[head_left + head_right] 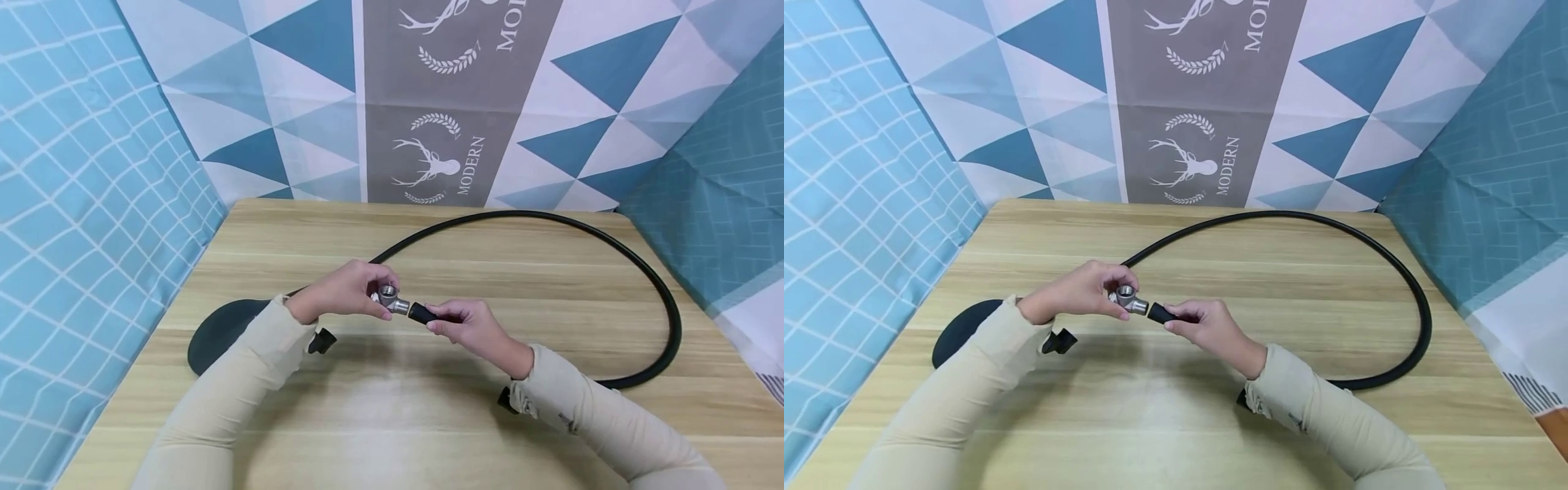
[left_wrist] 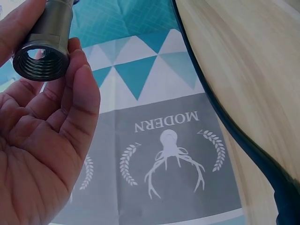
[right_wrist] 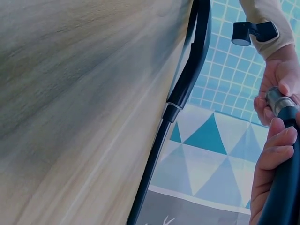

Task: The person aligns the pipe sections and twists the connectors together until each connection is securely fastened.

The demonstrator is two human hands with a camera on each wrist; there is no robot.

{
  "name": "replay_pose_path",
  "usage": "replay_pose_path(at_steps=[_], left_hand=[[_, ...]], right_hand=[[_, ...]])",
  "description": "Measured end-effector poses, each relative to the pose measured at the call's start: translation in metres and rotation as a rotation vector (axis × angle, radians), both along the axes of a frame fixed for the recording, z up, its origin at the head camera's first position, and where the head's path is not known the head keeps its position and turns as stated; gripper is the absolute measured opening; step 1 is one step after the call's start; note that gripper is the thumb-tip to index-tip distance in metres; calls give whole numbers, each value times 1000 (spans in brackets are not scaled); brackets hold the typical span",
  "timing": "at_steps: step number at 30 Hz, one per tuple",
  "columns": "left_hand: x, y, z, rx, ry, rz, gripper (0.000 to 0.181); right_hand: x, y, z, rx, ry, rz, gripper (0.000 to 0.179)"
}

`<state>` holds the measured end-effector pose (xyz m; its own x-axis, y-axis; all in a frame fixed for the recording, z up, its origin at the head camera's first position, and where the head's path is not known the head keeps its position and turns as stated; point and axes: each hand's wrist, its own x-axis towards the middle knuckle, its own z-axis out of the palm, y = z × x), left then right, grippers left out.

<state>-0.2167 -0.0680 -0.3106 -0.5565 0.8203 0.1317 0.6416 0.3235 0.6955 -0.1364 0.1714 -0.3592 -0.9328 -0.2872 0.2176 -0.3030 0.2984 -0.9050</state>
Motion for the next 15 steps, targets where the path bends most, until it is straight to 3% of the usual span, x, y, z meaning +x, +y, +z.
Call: replay_pose_path(at_steps=[15], left_hand=[[0,1,-4,-3,8,-26,29]], right_hand=[[2,-8,-5,2,-1,-32,25]])
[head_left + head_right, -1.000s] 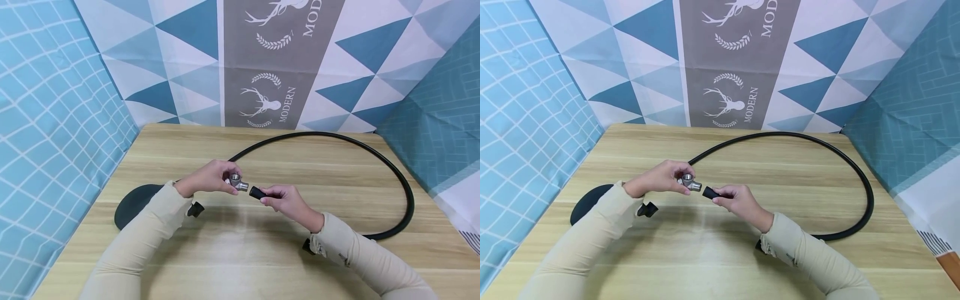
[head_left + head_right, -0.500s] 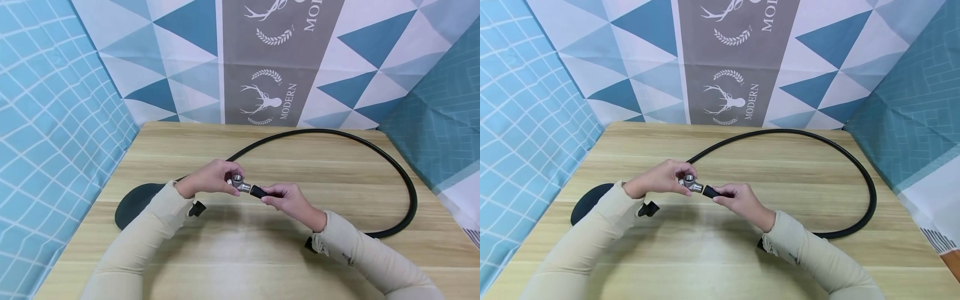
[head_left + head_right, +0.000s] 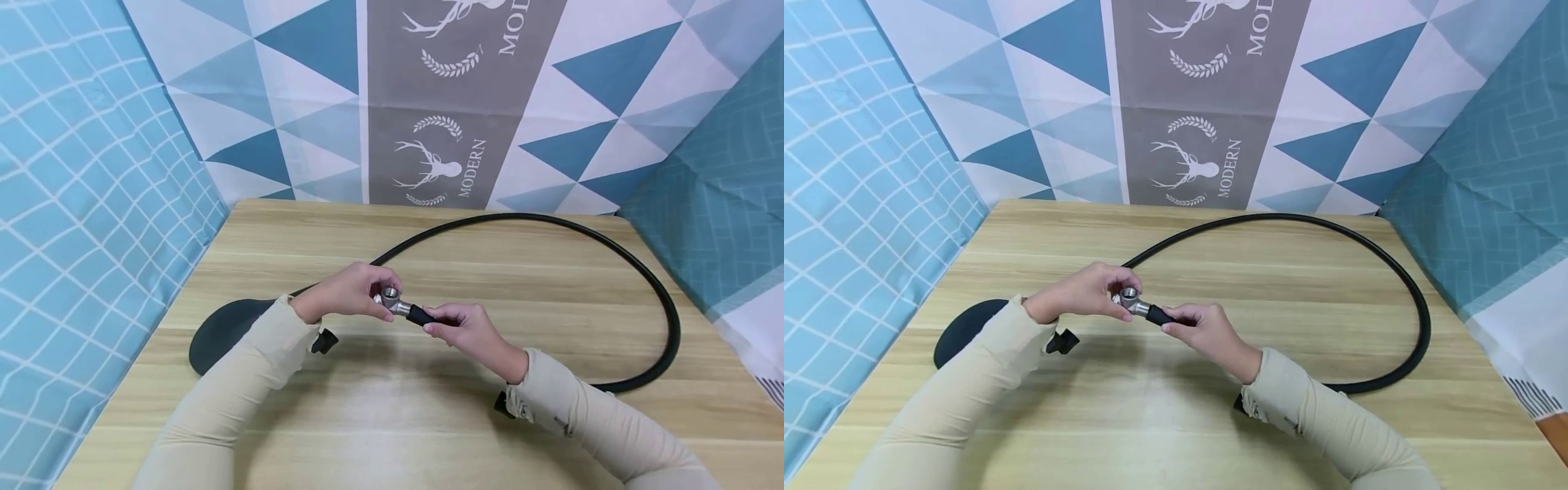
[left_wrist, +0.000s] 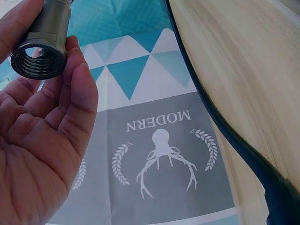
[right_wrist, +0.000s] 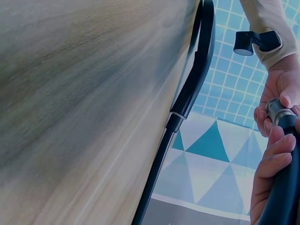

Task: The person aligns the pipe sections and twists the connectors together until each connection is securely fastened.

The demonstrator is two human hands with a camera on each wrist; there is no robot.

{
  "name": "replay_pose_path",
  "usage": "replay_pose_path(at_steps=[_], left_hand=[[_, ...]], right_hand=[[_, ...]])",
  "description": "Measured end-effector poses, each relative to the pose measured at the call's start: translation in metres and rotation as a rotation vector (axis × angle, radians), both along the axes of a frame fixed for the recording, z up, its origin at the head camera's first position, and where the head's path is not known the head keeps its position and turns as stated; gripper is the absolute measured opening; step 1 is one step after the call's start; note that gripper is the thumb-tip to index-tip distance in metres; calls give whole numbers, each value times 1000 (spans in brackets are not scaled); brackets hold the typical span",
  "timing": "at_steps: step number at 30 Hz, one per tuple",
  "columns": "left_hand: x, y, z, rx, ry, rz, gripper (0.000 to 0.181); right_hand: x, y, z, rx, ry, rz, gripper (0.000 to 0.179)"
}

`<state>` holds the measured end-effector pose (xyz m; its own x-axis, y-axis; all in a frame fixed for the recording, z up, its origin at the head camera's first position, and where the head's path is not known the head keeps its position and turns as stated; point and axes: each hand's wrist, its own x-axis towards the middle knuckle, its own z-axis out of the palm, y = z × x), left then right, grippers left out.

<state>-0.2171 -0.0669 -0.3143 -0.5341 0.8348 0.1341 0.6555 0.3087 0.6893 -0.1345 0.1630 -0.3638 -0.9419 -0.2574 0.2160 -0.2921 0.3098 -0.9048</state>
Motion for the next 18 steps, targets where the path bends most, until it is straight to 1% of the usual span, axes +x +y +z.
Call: replay_pose_path(at_steps=[6,11,18], left_hand=[[3,0,-2,-10,7,-15,30],[3,-2,-2,-10,10,-10,29],[4,-2,0,-12,10,1,29]], right_hand=[[2,-2,-2,-1,-14,2,25],[2,-4,-2,6,-10,12,25],[1,-4,-1,-6,-42,29,26]])
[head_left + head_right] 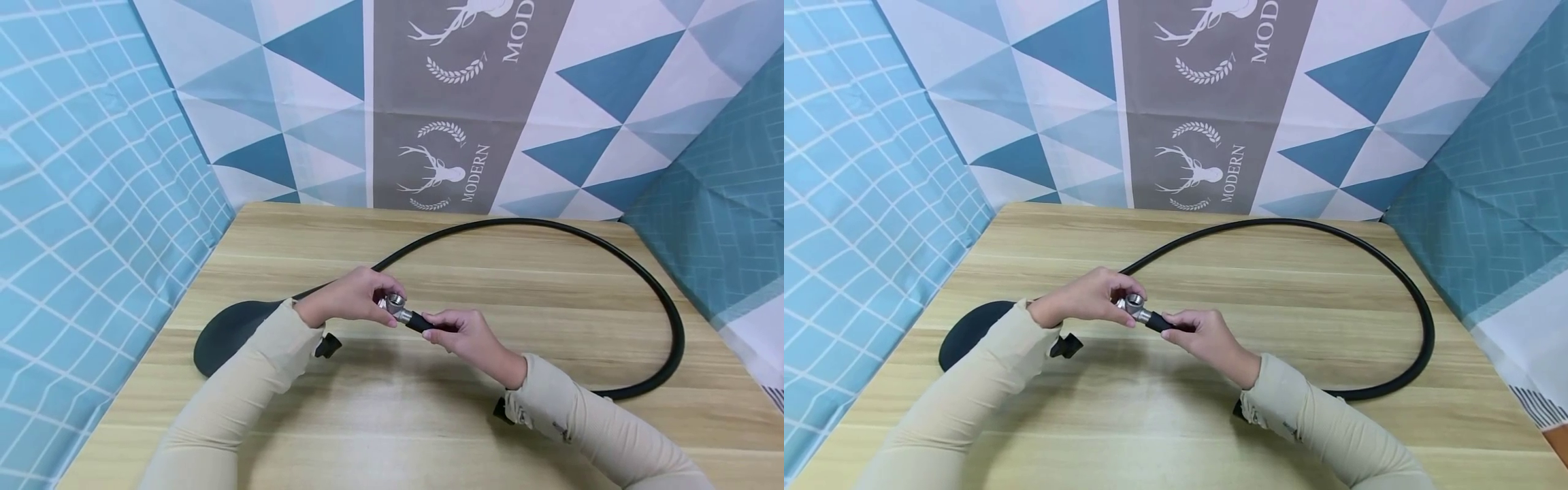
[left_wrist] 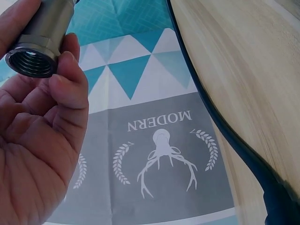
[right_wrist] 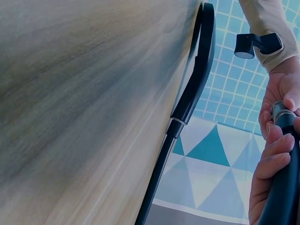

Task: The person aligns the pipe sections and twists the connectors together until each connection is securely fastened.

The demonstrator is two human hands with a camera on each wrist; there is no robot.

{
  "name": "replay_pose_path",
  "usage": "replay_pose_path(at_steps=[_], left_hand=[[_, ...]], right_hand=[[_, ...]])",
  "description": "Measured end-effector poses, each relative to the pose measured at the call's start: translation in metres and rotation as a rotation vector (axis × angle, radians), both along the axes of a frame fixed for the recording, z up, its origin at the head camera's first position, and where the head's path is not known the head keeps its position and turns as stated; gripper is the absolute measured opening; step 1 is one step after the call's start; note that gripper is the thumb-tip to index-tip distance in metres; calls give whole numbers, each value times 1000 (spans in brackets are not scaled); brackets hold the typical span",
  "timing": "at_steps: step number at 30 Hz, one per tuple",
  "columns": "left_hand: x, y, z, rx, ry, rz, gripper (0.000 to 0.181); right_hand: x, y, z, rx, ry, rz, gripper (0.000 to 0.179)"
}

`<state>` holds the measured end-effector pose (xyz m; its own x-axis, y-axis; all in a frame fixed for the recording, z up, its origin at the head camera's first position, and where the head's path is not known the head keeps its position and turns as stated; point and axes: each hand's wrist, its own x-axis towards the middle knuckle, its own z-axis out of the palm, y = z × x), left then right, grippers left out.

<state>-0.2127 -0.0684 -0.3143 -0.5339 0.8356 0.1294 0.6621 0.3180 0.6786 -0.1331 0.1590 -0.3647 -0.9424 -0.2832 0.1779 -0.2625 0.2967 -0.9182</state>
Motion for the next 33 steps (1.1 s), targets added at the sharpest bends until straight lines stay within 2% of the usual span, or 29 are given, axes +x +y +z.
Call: replay_pose_path(at_steps=[6,13,19,24,33], left_hand=[[-1,0,-1,-7,-24,15,30],[-5,4,0,-18,25,6,32],[-6,5,2,-20,34,18,34],[-4,5,2,-14,50,10,32],[1,2,3,-22,88,14,29]], right_hand=[[0,0,-1,-3,-10,1,26],[-1,0,2,22,-2,-27,25],[-2,0,3,49,17,-55,25],[-2,-1,3,56,62,-57,28],[-1,-4,1,17,211,-27,23]])
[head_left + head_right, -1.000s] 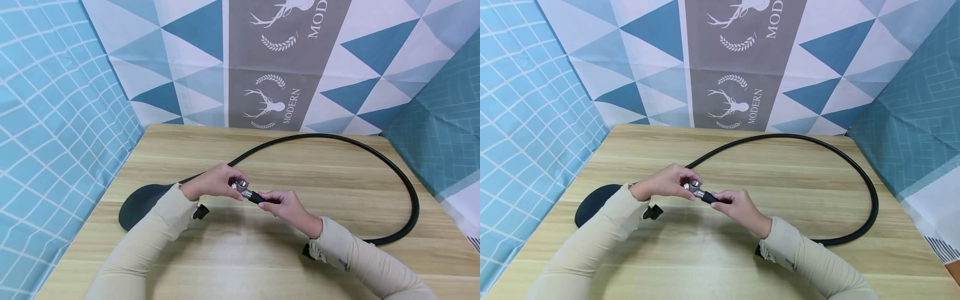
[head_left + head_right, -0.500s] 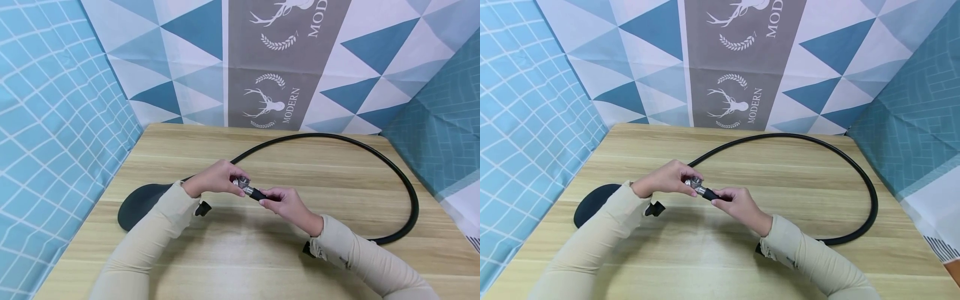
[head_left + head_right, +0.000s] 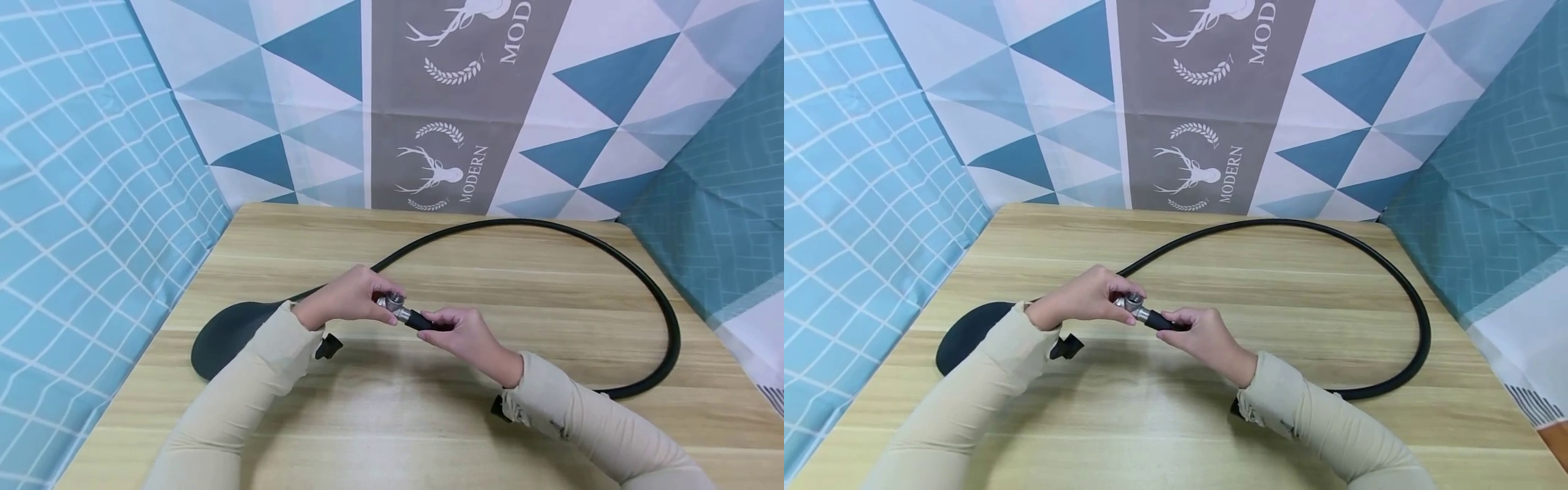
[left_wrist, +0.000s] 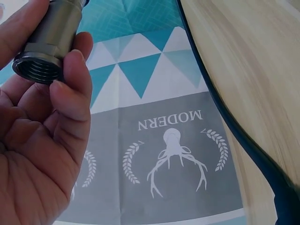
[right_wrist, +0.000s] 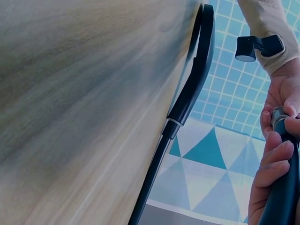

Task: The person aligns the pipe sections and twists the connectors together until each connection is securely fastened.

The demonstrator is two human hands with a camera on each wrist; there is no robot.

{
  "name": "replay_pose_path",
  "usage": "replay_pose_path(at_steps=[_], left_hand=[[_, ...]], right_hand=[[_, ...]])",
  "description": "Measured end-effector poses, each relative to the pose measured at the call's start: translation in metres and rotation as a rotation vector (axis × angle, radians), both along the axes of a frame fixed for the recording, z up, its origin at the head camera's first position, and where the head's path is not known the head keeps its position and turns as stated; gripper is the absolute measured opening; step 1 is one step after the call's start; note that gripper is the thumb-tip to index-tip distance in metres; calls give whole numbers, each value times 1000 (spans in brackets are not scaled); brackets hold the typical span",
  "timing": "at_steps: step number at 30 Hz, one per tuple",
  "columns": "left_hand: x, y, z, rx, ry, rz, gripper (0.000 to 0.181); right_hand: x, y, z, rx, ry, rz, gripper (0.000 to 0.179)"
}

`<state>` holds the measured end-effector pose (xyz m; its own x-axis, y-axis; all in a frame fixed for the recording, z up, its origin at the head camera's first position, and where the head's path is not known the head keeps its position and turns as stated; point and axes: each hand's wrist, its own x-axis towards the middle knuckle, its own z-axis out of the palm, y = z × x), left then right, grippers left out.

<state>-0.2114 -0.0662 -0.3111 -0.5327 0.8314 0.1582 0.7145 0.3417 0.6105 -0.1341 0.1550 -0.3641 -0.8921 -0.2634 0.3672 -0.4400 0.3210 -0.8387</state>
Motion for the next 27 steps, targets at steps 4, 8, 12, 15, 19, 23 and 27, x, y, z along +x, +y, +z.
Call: replay_pose_path(at_steps=[4,8,12,15,19,23,27], left_hand=[[-1,3,2,11,-13,-5,27],[-2,5,6,10,3,-5,27],[-2,4,8,17,9,-10,25],[-2,3,7,25,-1,-9,25],[-2,2,6,20,-7,-6,26],[-2,3,5,15,-1,-8,29],[-3,3,5,15,3,-12,28]], right_hand=[[-1,2,-1,10,16,-22,24],[-1,3,0,18,18,-39,25],[-1,3,2,15,17,-40,25],[-2,3,3,18,21,-27,24],[-3,3,2,25,11,-9,23],[-4,4,2,30,9,4,22],[-4,4,3,48,7,15,23]])
